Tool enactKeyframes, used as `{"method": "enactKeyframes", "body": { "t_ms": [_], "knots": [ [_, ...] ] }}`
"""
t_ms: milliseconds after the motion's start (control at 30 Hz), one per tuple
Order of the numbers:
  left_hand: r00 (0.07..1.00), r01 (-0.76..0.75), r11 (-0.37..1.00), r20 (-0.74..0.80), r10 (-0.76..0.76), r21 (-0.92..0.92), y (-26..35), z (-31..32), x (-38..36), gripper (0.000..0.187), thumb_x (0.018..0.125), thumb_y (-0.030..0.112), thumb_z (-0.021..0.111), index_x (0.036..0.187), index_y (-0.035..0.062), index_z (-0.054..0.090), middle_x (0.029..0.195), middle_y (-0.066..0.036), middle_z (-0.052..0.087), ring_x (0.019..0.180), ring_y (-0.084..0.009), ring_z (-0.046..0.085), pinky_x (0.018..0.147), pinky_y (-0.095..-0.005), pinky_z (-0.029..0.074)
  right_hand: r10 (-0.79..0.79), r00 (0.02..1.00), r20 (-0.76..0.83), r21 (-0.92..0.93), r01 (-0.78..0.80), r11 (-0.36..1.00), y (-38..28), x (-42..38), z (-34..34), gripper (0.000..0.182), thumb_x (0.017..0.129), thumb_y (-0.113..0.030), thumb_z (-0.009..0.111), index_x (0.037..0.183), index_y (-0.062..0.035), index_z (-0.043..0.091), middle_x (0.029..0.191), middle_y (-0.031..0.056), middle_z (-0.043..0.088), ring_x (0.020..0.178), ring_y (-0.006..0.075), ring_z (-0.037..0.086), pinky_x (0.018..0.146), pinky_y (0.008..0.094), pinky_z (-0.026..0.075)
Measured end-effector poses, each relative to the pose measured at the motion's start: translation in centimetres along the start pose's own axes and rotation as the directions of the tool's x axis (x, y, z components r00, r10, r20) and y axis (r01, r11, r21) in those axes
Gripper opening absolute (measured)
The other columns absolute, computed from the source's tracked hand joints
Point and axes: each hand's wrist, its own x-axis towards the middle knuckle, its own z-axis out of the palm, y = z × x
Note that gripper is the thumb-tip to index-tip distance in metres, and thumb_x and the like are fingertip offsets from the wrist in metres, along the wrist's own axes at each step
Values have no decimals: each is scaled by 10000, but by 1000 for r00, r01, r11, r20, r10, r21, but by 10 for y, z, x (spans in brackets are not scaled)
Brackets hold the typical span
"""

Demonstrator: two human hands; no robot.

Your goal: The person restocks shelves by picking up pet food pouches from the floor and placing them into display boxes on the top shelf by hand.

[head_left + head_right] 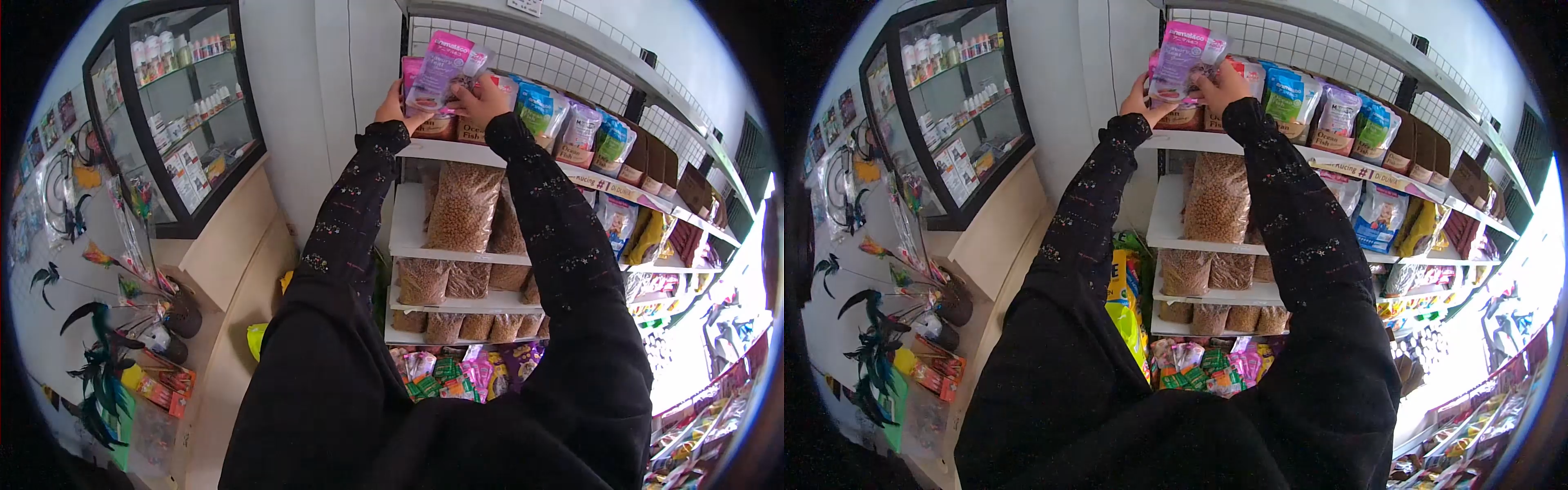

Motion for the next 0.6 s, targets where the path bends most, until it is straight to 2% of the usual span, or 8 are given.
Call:
{"method": "enactKeyframes", "body": {
  "t_ms": [67, 133, 233, 267, 333, 400, 533, 600],
  "knots": [
    [998, 50, 993, 25, -52, 105, 7, -4, 1, 924, 592, 351, 757, 1288, 29, 242, 1161, -209, 468, 1050, -275, 505, 869, -339, 418, -82, 997, -4, -160, 81, 984, 12, 6, -2, 354, 800, -171, 576, 1081, -8, 435, 871, 124, 618, 708, 175, 633, 582, 270, 519],
    [996, 80, 984, 36, -87, 157, 3, -2, -1, 919, 591, 343, 758, 1289, 37, 244, 1167, -207, 464, 1054, -272, 503, 871, -340, 419, -48, 999, -2, -124, 47, 991, 8, 3, 0, 367, 792, -194, 585, 1075, -12, 440, 862, 127, 619, 715, 190, 632, 593, 287, 514],
    [995, 17, 986, -98, 0, 165, -2, 3, -2, 812, 583, 318, 758, 1227, 80, 324, 1071, -156, 550, 957, -301, 553, 814, -356, 439, 16, 1000, -2, -51, -16, 999, 1, -1, 1, 394, 775, -240, 602, 1063, -18, 449, 845, 133, 622, 728, 221, 630, 617, 321, 505],
    [995, 17, 986, -96, -1, 165, -3, 4, -4, 812, 583, 318, 758, 1227, 80, 324, 1071, -156, 550, 957, -301, 553, 814, -356, 439, -53, 998, -23, -172, 48, 984, 5, 1, 0, 406, 768, -254, 607, 1061, -21, 450, 852, 145, 619, 735, 248, 623, 626, 341, 497],
    [980, -46, 993, -186, 65, 106, -5, 7, -8, 812, 582, 322, 751, 1224, 80, 316, 1052, -141, 548, 937, -297, 554, 801, -350, 444, -192, 980, -42, -408, 159, 899, 12, 3, -2, 428, 753, -280, 615, 1057, -27, 450, 866, 169, 611, 750, 303, 611, 643, 381, 481],
    [968, -85, 993, -228, 101, 81, -6, 10, -11, 812, 581, 324, 748, 1222, 80, 312, 1043, -133, 546, 926, -295, 555, 795, -348, 447, -209, 977, -50, -396, 173, 902, 21, 4, 0, 428, 752, -282, 615, 1054, -28, 450, 858, 176, 609, 750, 321, 604, 642, 390, 477],
    [939, -195, 979, -301, 169, -58, -7, 9, -15, 622, 650, 252, 727, 1134, 18, 414, 1027, -129, 493, 960, -280, 525, 803, -329, 464, -239, 969, -67, -360, 200, 911, 24, 3, 2, 428, 746, -280, 614, 1050, -28, 449, 828, 188, 605, 746, 356, 589, 638, 408, 469],
    [937, -229, 942, -207, 281, 245, -7, 3, -11, 476, 670, 196, 708, 1033, -5, 476, 981, -121, 487, 914, -263, 530, 783, -316, 478, -237, 969, -64, -330, 204, 922, 25, 1, 3, 430, 742, -273, 616, 1050, -25, 447, 799, 186, 606, 738, 359, 587, 632, 407, 470]
  ]
}}
